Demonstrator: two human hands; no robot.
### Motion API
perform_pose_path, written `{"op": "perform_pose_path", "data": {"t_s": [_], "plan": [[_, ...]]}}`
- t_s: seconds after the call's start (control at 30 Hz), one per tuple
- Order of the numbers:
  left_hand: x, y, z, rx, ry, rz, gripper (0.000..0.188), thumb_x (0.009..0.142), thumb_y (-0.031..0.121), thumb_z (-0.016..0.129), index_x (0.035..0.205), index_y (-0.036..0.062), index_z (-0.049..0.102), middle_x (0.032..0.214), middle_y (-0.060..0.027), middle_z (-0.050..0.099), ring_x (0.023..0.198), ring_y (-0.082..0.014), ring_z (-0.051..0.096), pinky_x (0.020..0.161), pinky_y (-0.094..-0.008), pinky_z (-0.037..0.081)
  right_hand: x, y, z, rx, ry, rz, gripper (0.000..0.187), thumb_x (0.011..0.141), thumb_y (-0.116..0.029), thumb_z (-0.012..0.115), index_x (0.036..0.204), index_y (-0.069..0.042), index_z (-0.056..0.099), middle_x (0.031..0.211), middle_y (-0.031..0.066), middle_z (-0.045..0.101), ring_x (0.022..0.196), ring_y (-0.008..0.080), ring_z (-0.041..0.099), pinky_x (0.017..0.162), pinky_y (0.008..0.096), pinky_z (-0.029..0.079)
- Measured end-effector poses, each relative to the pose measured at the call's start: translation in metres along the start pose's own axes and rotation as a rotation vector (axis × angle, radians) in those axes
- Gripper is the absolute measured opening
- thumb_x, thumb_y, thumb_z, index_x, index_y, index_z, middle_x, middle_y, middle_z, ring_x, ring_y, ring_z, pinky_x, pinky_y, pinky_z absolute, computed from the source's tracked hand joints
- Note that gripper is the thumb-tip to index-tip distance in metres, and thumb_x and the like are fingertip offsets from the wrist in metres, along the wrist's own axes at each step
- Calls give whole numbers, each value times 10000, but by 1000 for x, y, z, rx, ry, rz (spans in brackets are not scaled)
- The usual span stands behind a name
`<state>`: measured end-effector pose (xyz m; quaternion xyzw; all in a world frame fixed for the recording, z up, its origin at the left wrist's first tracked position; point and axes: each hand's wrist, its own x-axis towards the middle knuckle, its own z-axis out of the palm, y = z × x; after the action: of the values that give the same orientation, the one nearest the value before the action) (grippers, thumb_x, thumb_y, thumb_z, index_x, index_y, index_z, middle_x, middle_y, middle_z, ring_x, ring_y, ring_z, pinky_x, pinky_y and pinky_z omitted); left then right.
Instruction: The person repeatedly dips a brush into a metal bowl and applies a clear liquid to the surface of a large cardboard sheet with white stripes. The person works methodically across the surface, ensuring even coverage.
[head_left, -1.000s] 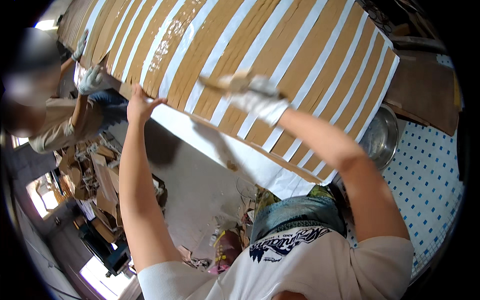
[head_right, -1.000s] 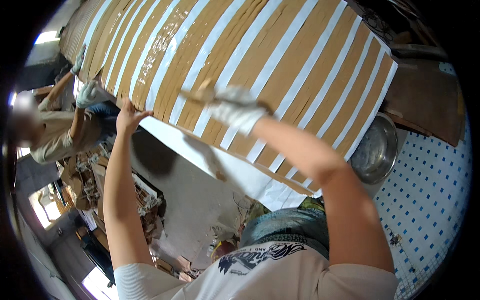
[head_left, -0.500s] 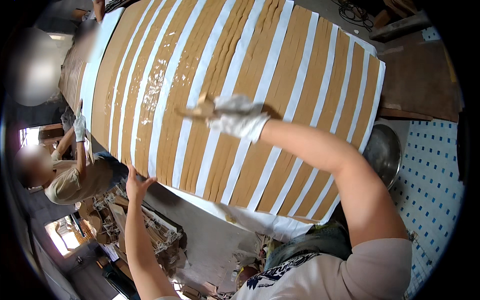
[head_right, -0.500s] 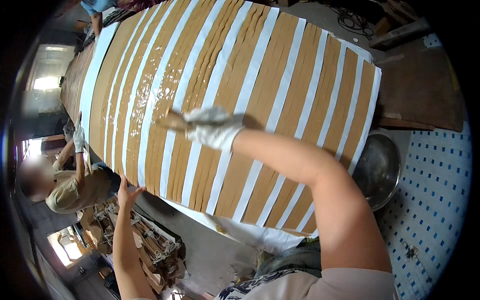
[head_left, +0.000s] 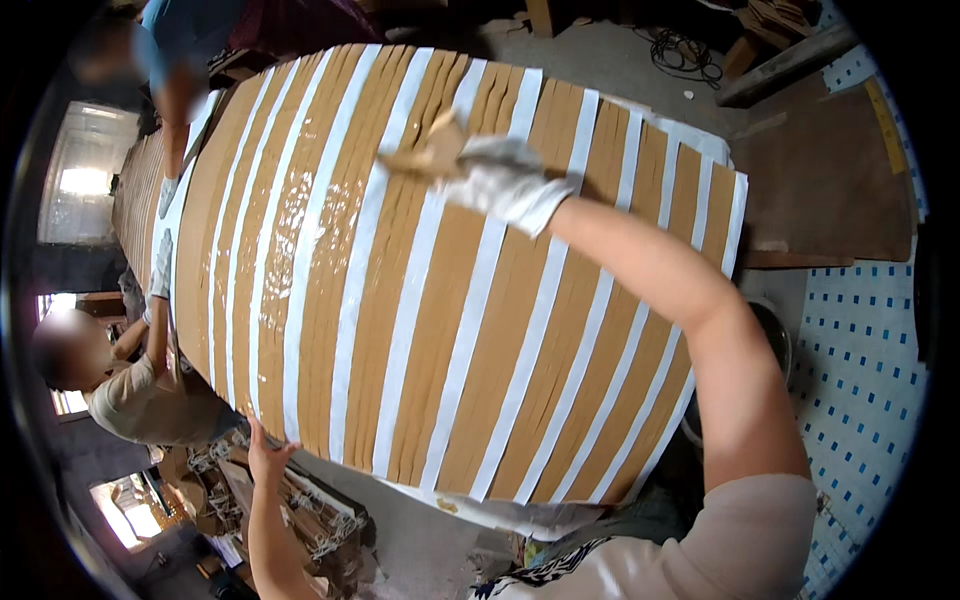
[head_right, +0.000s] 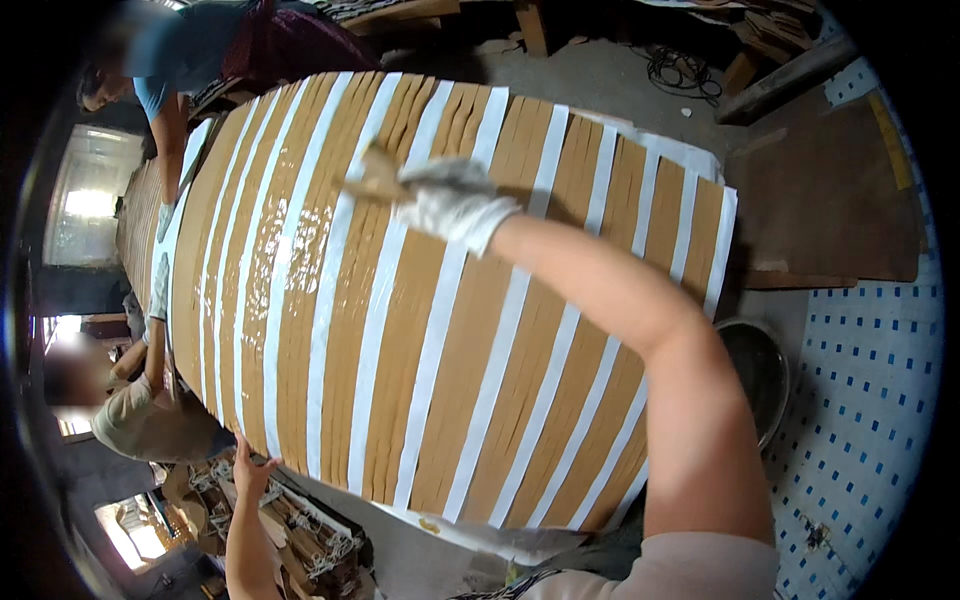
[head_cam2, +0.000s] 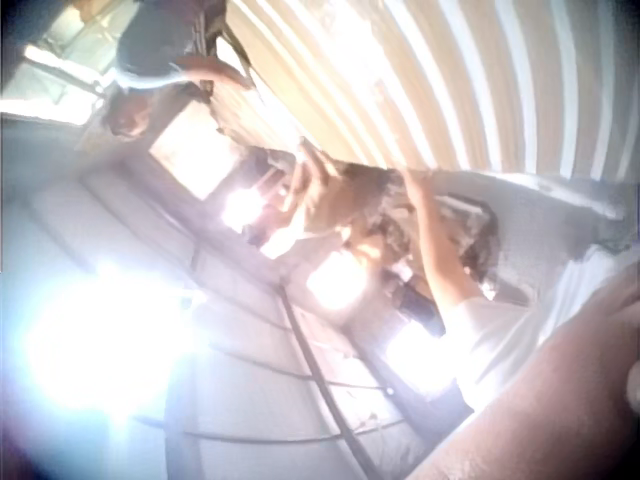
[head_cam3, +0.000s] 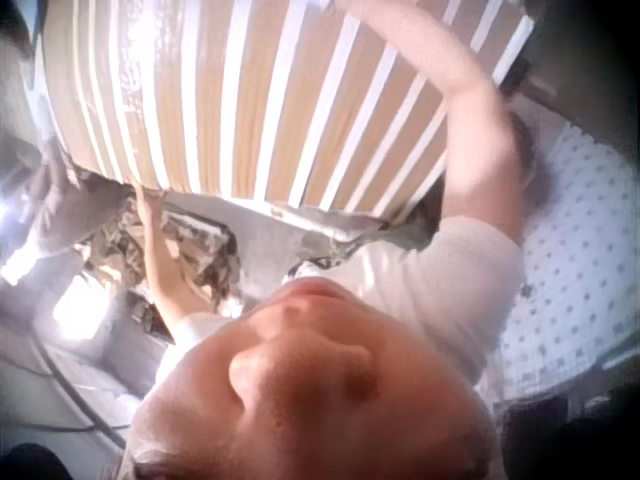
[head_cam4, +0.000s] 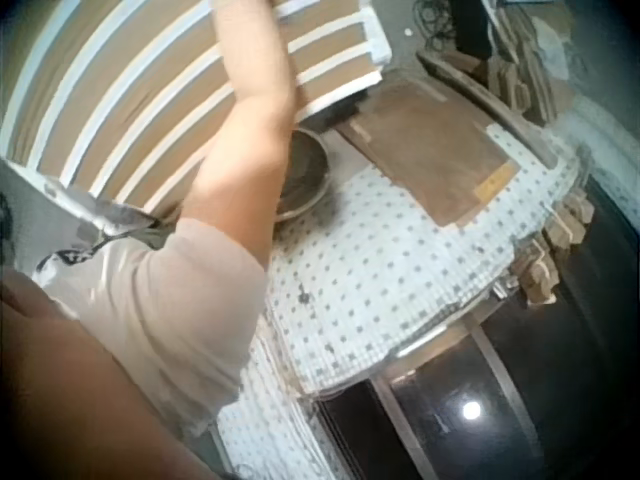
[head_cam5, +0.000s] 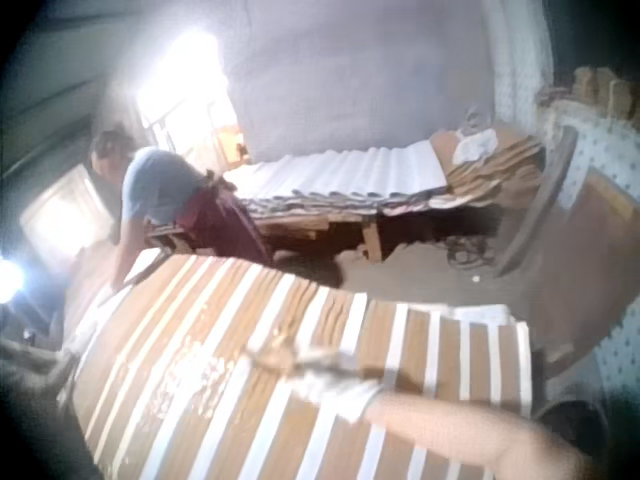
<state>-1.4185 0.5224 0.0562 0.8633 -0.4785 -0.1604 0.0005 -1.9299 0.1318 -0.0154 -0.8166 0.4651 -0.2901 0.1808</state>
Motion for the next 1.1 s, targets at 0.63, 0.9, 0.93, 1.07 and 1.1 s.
{"op": "perform_pose_path", "data": {"t_s": [0.63, 0.9, 0.93, 1.07, 1.1], "plan": [[-8, 5, 1, 37, -5, 5, 1177, 578, 113, 919, 1532, 33, 235, 1560, -208, 316, 1348, -323, 462, 1003, -373, 480, 68, 98, -51, -234, -80, 258, 567, 839, -602, 622, 1034, -75, 703, 1071, 139, 685, 1004, 298, 649, 904, 403, 507], [-11, 20, -2, -195, -64, -136, 1134, 603, 6, 892, 1528, 49, 238, 1549, -182, 336, 1243, -247, 552, 820, -343, 621, 93, 109, -90, -59, -287, 385, 816, 760, -787, 577, 1118, -64, 697, 1054, 152, 691, 892, 303, 667, 830, 390, 519], [-5, 26, -3, -152, -50, -100, 1127, 601, 7, 894, 1524, 50, 248, 1550, -179, 337, 1238, -249, 555, 821, -347, 620, 77, 136, -63, -212, -60, 193, 822, 756, -791, 574, 1093, -52, 704, 1073, 178, 685, 950, 316, 661, 861, 407, 506], [-6, 34, -5, -165, -38, -83, 1140, 566, 33, 915, 1511, 52, 277, 1544, -178, 350, 1244, -263, 557, 831, -345, 611, 83, 128, -56, -244, -103, 493, 808, 747, -760, 623, 1061, -21, 706, 1129, 243, 663, 1082, 366, 626, 931, 458, 464], [-6, 33, -5, -115, -2, -52, 1152, 555, 40, 919, 1511, 51, 276, 1540, -182, 356, 1252, -269, 553, 838, -342, 606, 88, 132, -62, -212, 6, 477, 779, 747, -742, 645, 1031, -21, 717, 1103, 241, 674, 1052, 375, 636, 907, 464, 475]]}}
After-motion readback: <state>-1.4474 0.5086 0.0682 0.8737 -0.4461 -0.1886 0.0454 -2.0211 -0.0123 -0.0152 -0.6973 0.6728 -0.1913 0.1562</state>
